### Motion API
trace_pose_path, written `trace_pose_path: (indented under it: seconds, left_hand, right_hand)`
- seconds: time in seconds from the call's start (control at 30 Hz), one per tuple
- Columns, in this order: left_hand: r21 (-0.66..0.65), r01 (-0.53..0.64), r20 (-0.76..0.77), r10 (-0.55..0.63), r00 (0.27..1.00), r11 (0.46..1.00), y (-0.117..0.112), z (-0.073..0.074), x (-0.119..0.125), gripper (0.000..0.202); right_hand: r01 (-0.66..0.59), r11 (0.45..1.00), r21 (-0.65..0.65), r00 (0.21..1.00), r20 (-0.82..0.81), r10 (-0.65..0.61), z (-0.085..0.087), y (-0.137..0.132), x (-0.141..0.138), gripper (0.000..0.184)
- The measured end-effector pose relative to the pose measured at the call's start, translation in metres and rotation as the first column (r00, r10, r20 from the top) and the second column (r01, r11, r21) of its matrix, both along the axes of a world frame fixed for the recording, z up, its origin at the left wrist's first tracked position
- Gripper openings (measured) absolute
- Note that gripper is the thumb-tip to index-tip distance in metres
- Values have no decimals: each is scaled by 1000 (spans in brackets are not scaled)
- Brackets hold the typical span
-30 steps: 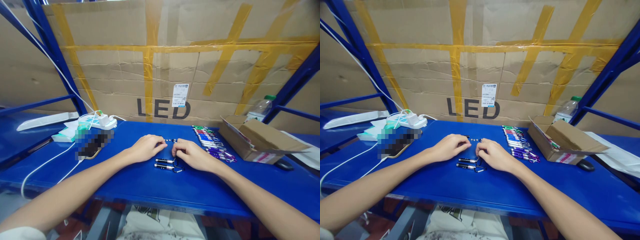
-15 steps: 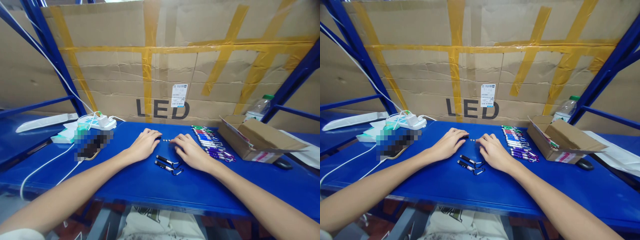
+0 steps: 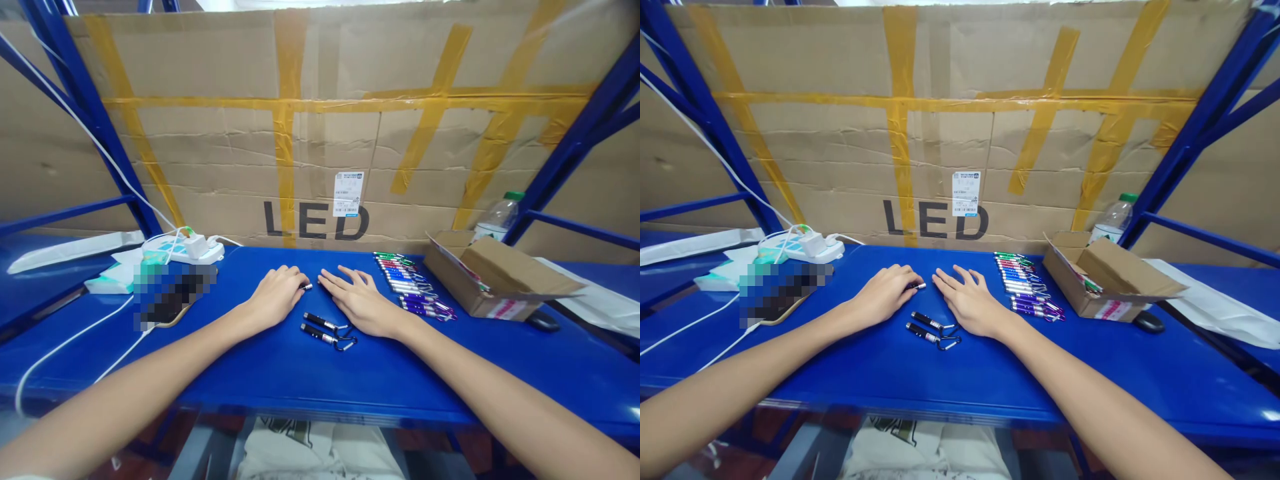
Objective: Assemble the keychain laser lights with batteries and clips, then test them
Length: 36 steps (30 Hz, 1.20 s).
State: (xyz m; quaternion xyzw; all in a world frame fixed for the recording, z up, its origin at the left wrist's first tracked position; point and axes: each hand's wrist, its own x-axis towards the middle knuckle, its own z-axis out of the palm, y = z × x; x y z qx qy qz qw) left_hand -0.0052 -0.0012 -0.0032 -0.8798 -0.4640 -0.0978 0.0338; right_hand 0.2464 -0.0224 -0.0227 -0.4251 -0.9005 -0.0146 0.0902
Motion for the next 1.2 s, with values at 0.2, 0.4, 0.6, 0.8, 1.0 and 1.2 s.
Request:
trace_pose_path:
  seconds: [0.2, 0.4, 0.6, 0.8, 1.0, 1.2]
  left_hand:
    - [8, -32, -9, 32, 999, 999, 3, -3, -3, 23]
    - [-39, -58, 163, 64, 984, 998, 2, -1, -2, 15]
    - [-87, 3, 353, 28, 935, 996, 2, 0, -1, 12]
    - [-82, 14, 382, 18, 924, 997, -1, 1, 3, 13]
    - [-113, 27, 373, 17, 928, 993, -4, 2, 4, 12]
    - [-129, 84, 431, -20, 902, 988, -3, 0, 4, 13]
  right_hand:
    - [-20, 1000, -10, 1000, -2, 20, 1, 4, -2, 58]
    - [-35, 996, 83, 998, -47, 39, 4, -3, 1, 46]
    - [-68, 989, 131, 990, -111, 82, 8, -4, 8, 35]
    - [9, 988, 156, 994, -112, 9, 1, -1, 8, 48]
    - [-3, 988, 152, 997, -73, 15, -6, 1, 13, 53]
    - [-54, 989, 140, 993, -93, 68, 7, 0, 13, 38]
